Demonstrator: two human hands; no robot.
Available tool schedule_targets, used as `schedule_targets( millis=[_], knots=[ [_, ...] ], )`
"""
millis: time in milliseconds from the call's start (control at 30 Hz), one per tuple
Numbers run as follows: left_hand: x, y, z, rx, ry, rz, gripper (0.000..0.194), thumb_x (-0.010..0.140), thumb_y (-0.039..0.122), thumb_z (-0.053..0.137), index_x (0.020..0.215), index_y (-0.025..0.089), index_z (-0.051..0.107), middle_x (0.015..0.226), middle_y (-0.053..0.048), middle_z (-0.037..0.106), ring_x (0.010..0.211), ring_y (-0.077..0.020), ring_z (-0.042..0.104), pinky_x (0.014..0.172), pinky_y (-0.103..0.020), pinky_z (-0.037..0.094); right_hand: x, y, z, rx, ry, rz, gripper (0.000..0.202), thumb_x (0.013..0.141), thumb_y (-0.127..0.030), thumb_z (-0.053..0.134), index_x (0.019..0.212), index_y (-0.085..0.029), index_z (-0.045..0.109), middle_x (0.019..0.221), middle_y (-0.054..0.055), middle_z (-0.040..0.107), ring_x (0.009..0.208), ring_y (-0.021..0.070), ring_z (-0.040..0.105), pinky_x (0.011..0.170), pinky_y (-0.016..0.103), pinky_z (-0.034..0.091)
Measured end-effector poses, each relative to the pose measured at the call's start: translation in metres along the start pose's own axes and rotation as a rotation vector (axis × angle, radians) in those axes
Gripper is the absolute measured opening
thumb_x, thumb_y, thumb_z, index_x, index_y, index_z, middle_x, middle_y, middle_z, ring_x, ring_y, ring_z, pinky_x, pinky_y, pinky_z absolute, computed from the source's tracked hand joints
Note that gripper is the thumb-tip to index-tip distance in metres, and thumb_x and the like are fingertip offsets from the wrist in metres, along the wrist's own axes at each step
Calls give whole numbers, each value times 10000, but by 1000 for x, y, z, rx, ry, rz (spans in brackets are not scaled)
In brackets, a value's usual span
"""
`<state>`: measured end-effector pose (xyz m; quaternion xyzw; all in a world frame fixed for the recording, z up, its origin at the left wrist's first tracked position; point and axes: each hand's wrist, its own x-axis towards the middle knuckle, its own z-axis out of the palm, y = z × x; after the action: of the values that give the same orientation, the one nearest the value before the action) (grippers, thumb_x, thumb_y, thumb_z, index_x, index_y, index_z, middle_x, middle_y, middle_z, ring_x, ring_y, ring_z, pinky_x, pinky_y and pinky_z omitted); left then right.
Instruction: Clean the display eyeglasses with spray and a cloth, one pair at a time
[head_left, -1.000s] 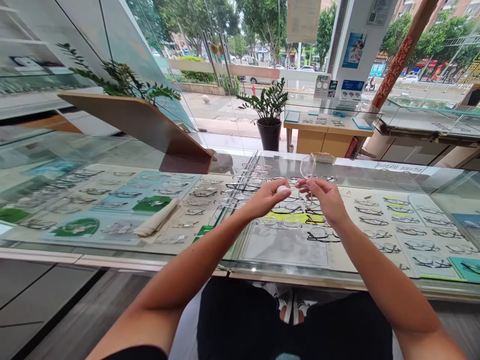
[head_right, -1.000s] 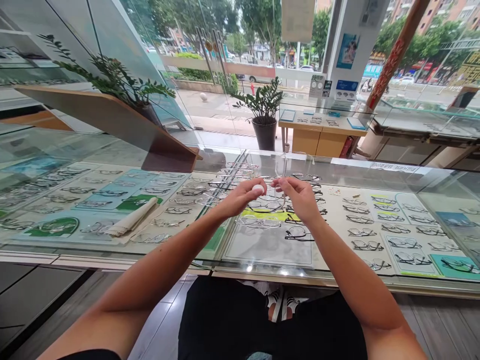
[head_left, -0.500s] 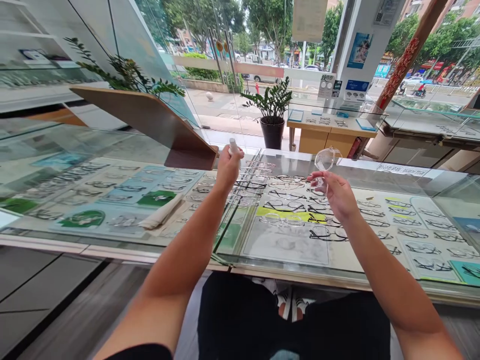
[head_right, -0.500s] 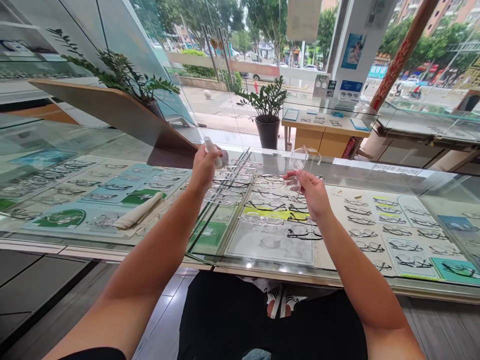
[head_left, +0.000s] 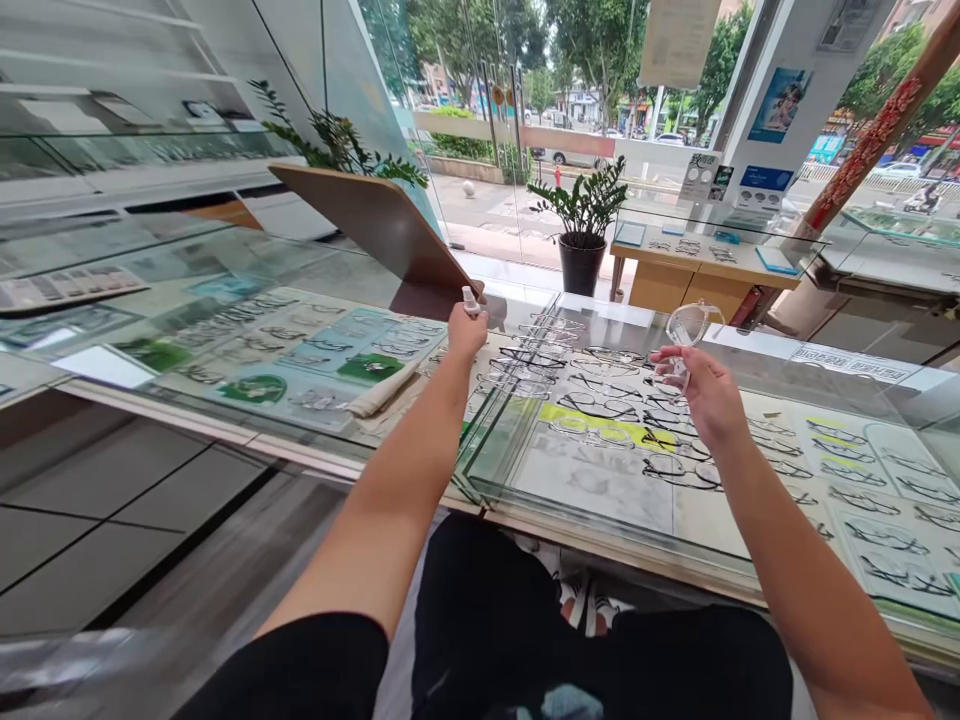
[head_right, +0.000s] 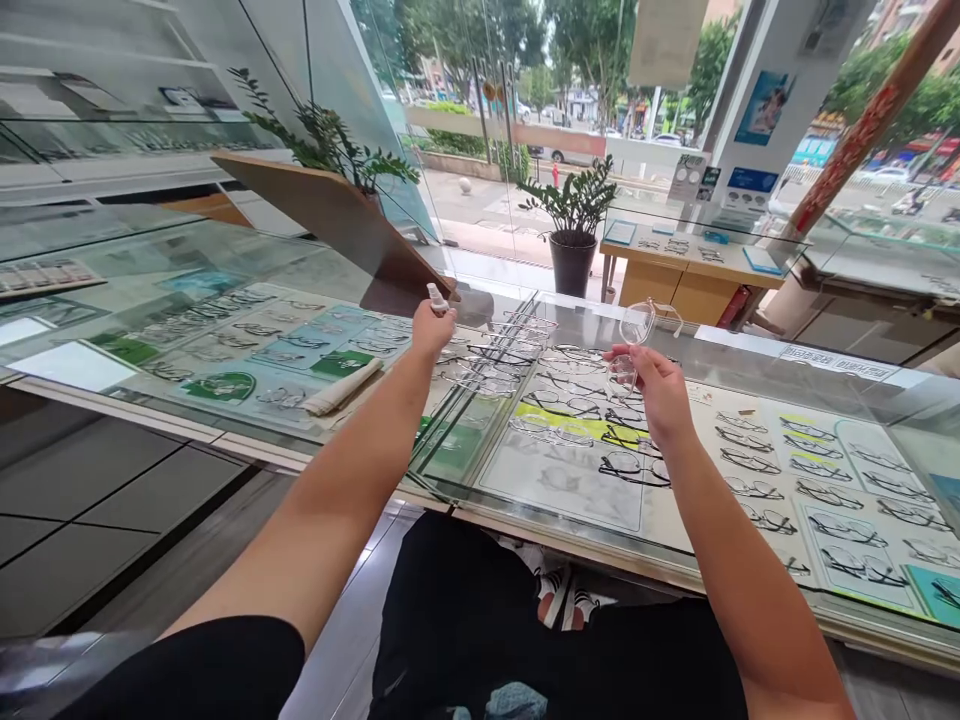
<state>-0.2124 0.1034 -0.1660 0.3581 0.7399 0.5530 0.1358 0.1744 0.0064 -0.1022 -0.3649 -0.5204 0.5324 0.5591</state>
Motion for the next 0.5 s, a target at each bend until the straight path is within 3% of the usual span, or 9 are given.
schedule_targets(
  millis=[100, 167, 267, 300, 333, 400, 433, 500],
  knots=[
    [-4, 10, -3, 3, 88, 17, 317, 782, 171, 703, 1073, 167, 578, 1133, -140, 673, 1154, -306, 647, 1053, -439, 511, 1, -1, 0, 4, 5, 6, 404, 687, -642, 878, 843, -272, 845, 907, 35, 826, 792, 153, 683, 706, 287, 525],
    [-8, 23, -8, -5, 228, 53, 402, 835, 162, 641, 1222, 167, 534, 1367, -179, 592, 1336, -294, 553, 1159, -426, 438, 2, -2, -1, 11, 18, 4, 413, 664, -641, 893, 834, -267, 845, 898, 35, 826, 785, 149, 679, 700, 281, 525],
    [-16, 44, -27, -56, 418, 184, 372, 871, 129, 538, 1241, 168, 526, 1394, -162, 581, 1339, -254, 547, 1167, -396, 427, 4, -4, -3, 17, 37, -3, 415, 650, -635, 903, 821, -262, 843, 884, 38, 826, 771, 150, 678, 694, 283, 528],
    [-19, 49, -37, -56, 386, 247, 334, 874, 136, 525, 1206, 164, 545, 1332, -152, 615, 1269, -244, 589, 1119, -379, 462, 4, -5, -4, 20, 39, -5, 414, 652, -635, 902, 819, -261, 842, 882, 40, 826, 769, 153, 680, 694, 287, 530],
    [-23, 51, -50, -29, 279, 318, 292, 875, 157, 525, 1164, 162, 569, 1249, -137, 652, 1174, -236, 631, 1055, -361, 499, 4, -5, -5, 22, 38, -8, 410, 655, -634, 900, 819, -262, 841, 882, 42, 828, 767, 156, 682, 694, 290, 532],
    [-30, 46, -81, 147, -35, 425, 197, 873, 239, 558, 1046, 175, 626, 1052, -96, 700, 986, -237, 669, 949, -358, 532, 4, -7, -5, 23, 39, -20, 399, 668, -631, 892, 817, -264, 839, 885, 43, 830, 762, 160, 684, 694, 296, 535],
    [-33, 40, -98, 273, -157, 447, 179, 858, 267, 576, 999, 184, 650, 1001, -88, 705, 964, -249, 669, 952, -374, 526, 4, -8, -5, 19, 39, -29, 395, 673, -630, 889, 817, -265, 839, 886, 44, 830, 760, 160, 685, 694, 297, 535],
    [-38, 25, -129, 517, -282, 405, 205, 781, 298, 650, 960, 203, 681, 1038, -108, 705, 1087, -321, 646, 1029, -437, 483, 3, -8, -4, 4, 39, -48, 397, 675, -634, 885, 815, -265, 838, 881, 44, 830, 756, 161, 685, 687, 295, 533]
  ],
)
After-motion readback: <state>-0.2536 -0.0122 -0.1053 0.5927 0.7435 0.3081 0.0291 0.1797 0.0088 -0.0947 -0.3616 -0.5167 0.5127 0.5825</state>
